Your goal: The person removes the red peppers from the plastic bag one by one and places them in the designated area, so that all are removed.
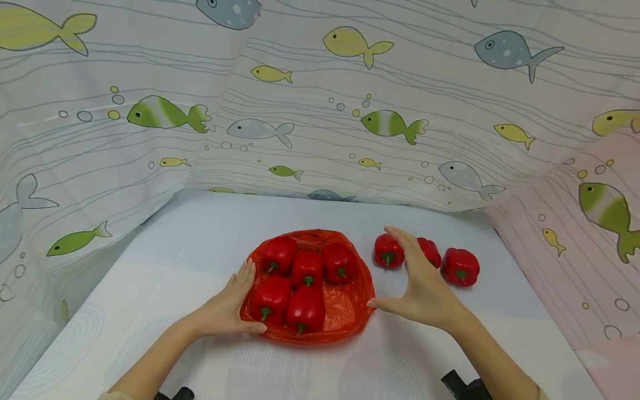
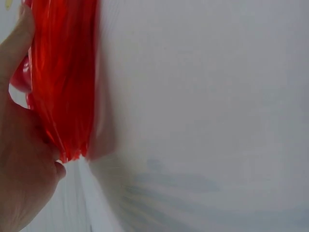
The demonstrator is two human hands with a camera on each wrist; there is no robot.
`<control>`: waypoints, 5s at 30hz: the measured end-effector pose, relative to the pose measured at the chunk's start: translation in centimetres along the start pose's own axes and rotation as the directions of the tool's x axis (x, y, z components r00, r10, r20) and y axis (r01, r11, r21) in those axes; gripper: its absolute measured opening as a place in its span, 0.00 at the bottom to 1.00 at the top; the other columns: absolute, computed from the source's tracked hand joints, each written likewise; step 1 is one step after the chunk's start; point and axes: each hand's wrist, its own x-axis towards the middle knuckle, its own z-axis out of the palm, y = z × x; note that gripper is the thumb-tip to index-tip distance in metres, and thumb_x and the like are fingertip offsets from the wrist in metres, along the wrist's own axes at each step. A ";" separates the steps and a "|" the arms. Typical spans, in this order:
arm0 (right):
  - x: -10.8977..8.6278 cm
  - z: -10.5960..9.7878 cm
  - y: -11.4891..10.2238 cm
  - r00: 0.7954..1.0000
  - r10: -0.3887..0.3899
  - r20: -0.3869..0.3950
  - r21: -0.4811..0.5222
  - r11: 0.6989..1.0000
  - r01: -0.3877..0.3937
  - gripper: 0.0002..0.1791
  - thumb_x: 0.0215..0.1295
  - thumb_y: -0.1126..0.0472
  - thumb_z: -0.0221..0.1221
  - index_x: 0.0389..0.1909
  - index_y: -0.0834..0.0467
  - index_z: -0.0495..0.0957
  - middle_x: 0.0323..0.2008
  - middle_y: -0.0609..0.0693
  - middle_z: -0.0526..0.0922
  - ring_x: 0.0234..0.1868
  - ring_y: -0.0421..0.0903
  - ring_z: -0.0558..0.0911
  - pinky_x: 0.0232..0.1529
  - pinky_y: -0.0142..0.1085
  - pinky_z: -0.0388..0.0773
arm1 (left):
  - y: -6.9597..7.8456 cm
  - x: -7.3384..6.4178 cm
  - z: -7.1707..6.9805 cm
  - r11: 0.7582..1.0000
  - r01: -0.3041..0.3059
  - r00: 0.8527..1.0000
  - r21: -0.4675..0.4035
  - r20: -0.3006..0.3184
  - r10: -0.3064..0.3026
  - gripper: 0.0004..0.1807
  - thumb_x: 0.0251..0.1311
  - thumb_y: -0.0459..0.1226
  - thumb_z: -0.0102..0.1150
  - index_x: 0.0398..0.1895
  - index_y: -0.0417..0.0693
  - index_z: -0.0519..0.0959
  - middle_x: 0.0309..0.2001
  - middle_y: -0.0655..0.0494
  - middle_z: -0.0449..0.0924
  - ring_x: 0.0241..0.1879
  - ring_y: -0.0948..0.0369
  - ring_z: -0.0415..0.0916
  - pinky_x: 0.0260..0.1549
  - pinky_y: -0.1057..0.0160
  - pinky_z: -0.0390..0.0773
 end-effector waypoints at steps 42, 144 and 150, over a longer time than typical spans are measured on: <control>3.8 6.2 -3.4 0.981 -0.095 0.170 0.122 0.990 0.074 0.59 0.43 0.34 0.70 0.73 0.48 0.50 0.68 0.38 0.58 0.68 0.36 0.58 0.57 0.43 0.74 | 0.4 -0.1 0.3 1.000 -0.013 1.000 0.029 -0.008 0.013 0.69 0.44 0.63 0.67 0.72 0.26 0.40 0.75 0.34 0.33 0.73 0.41 0.30 0.66 0.36 0.41; 2.1 4.4 -1.7 0.987 -0.113 -0.110 0.115 0.985 0.126 0.51 0.34 0.57 0.79 0.64 0.57 0.64 0.60 0.49 0.70 0.61 0.46 0.68 0.43 0.44 0.82 | 0.4 0.2 0.5 1.000 -0.024 1.000 0.013 -0.005 0.024 0.68 0.45 0.62 0.68 0.72 0.25 0.41 0.74 0.32 0.34 0.73 0.39 0.31 0.66 0.36 0.41; 1.1 2.8 -0.9 0.986 -0.094 -0.141 0.070 0.992 0.105 0.54 0.31 0.58 0.80 0.64 0.55 0.65 0.60 0.48 0.71 0.61 0.47 0.68 0.42 0.46 0.82 | 0.3 0.3 0.4 1.000 -0.020 1.000 0.017 0.001 0.020 0.68 0.44 0.62 0.68 0.72 0.25 0.41 0.74 0.33 0.33 0.73 0.39 0.30 0.66 0.36 0.41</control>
